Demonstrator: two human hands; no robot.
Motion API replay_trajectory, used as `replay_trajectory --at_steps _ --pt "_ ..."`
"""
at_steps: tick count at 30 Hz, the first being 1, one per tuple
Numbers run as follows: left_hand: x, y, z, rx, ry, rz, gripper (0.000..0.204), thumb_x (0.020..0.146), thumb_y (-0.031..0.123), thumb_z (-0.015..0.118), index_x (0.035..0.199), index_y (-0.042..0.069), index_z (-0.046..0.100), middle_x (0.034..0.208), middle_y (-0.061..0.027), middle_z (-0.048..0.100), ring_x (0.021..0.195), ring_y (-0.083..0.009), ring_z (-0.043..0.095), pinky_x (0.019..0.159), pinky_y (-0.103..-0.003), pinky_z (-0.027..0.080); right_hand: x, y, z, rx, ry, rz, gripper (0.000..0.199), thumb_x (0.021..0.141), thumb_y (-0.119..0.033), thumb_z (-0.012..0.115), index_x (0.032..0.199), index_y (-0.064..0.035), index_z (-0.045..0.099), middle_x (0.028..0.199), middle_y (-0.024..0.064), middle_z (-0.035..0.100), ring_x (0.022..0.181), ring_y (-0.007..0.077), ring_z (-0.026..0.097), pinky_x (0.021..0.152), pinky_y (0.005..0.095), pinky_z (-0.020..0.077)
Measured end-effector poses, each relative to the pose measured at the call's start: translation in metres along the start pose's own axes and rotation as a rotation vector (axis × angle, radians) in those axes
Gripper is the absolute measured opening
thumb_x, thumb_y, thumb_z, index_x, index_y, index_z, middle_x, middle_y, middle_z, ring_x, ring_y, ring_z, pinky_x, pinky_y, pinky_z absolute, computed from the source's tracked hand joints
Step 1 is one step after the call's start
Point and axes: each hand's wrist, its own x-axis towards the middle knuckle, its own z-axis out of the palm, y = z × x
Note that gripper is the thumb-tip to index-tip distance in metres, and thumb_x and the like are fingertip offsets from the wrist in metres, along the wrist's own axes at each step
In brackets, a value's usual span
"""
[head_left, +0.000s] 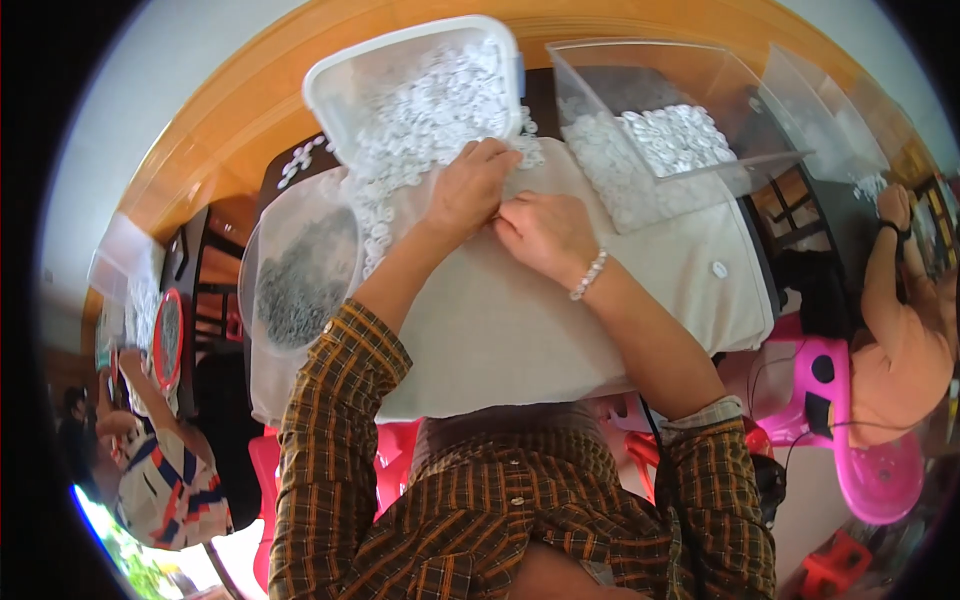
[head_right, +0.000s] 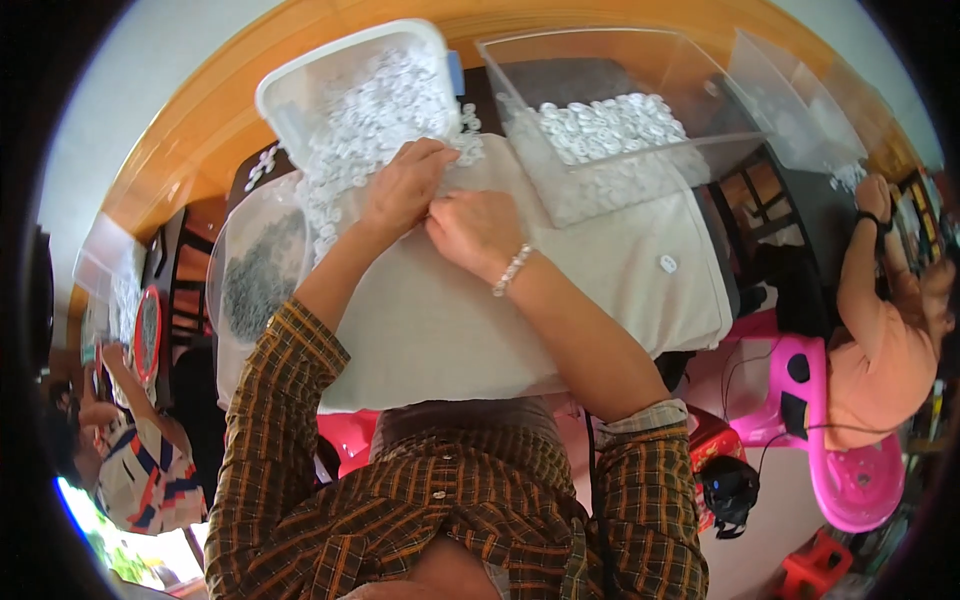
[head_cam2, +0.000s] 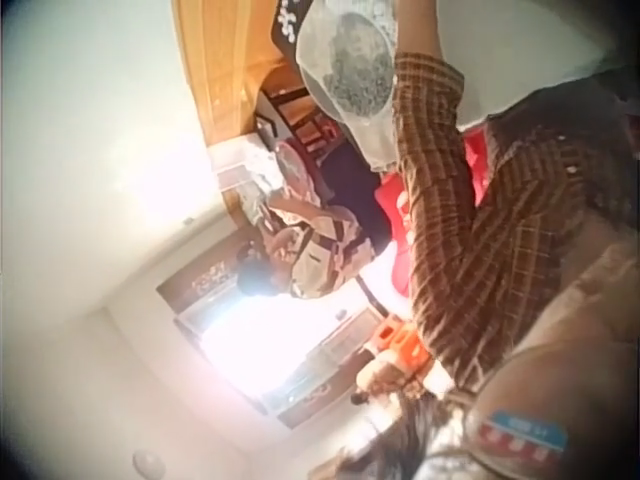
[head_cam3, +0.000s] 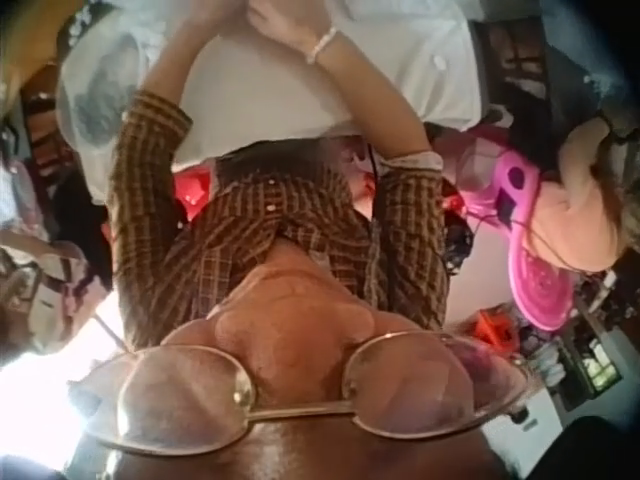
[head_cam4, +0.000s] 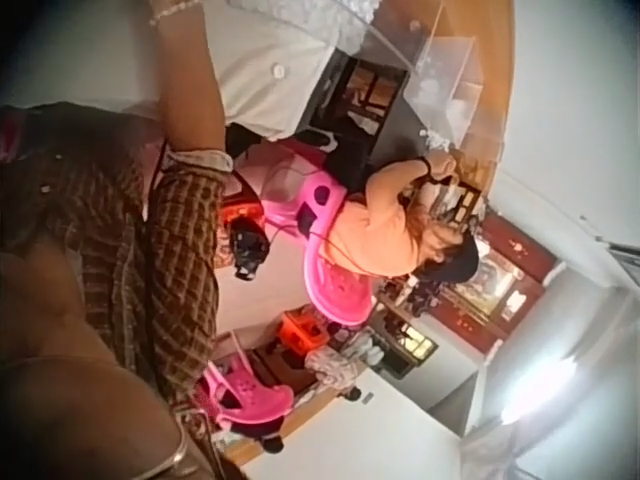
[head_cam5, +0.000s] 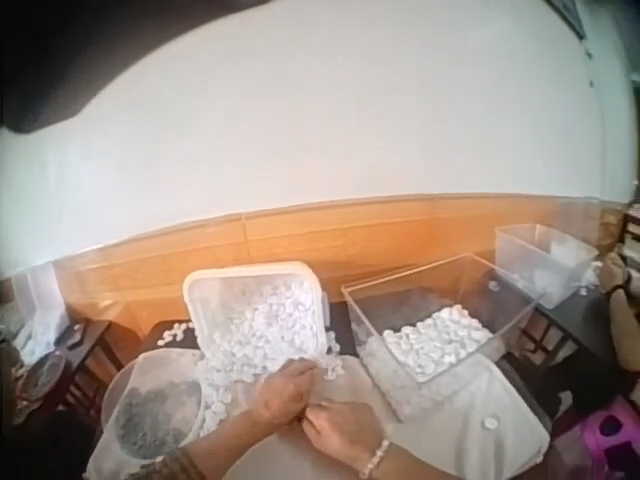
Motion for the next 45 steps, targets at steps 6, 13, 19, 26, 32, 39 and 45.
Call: replay_trajectory --at_steps 6,13,19,26,32,39,45 --pt "-0.004 -0.021 0.006 0.102 -0.009 0.128 0.019 0.080 0.007 0.052 0.098 0.008 0.059 0.099 -0.0101 0.057 0.094 -0.0306 0.055 0.077 -0.037 0.046 0.003 0.000 0.008 -0.020 -0.082 -0.001 0.017 0.073 -0.022 0.059 0.060 -0.0102 0.059 0.065 0.0086 0.060 0.060 0.0285 0.060 0.054 0.0435 0.0461" --pt "-0.018 0.011 -0.017 0.203 -0.089 0.155 0.016 0.071 0.001 0.054 0.085 0.008 0.056 0.085 -0.0096 0.053 0.083 -0.0292 0.056 0.065 -0.040 0.047 -0.002 0.004 0.007 -0.032 -0.057 0.038 0.017 0.069 -0.021 0.060 0.056 -0.0102 0.062 0.062 0.0099 0.061 0.058 0.0294 0.061 0.052 0.0415 0.0457" --pt "-0.035 0.009 -0.028 0.116 0.014 0.032 0.021 0.080 -0.003 0.054 0.098 0.005 0.061 0.085 -0.0082 0.059 0.074 -0.0241 0.060 0.060 -0.033 0.047 -0.002 -0.001 0.001 0.103 -0.047 0.044 0.014 0.069 -0.019 0.059 0.062 -0.0092 0.065 0.065 0.0136 0.064 0.061 0.0318 0.062 0.055 0.0436 0.0458" --pt "-0.056 0.038 -0.043 -0.854 0.111 -0.605 0.019 0.087 0.001 0.055 0.104 -0.001 0.062 0.087 -0.0026 0.062 0.074 -0.0082 0.056 0.062 -0.022 0.043 -0.001 -0.012 -0.002 0.287 -0.021 0.226 0.016 0.073 -0.021 0.057 0.064 -0.0101 0.066 0.067 0.0145 0.064 0.065 0.0342 0.063 0.060 0.0443 0.0478" --pt "-0.068 0.041 -0.045 -0.973 0.187 -0.684 0.016 0.088 0.002 0.055 0.103 -0.001 0.061 0.087 -0.0026 0.061 0.073 -0.0085 0.054 0.065 -0.021 0.042 0.004 -0.014 -0.008 0.710 -0.117 0.328 0.019 0.073 -0.023 0.057 0.064 -0.0075 0.065 0.065 0.0119 0.064 0.061 0.0293 0.062 0.058 0.0405 0.0481" --pt "-0.059 0.044 -0.046 -1.210 0.172 -0.791 0.011 0.087 0.003 0.056 0.095 0.000 0.062 0.082 -0.0062 0.063 0.070 -0.0130 0.059 0.062 -0.024 0.046 0.007 -0.010 -0.009 0.600 0.123 0.167 0.009 0.077 -0.012 0.061 0.073 -0.0038 0.062 0.065 0.0110 0.061 0.055 0.0197 0.059 0.052 0.0304 0.0449" --pt "-0.062 0.037 -0.050 -1.407 0.153 -0.874 0.013 0.085 0.001 0.058 0.096 -0.001 0.063 0.084 -0.0087 0.065 0.071 -0.0152 0.061 0.062 -0.025 0.048 0.008 -0.015 -0.009 0.384 0.189 -0.075 0.003 0.075 -0.006 0.065 0.076 -0.0069 0.062 0.066 0.0066 0.060 0.056 0.0199 0.060 0.050 0.0290 0.0463"
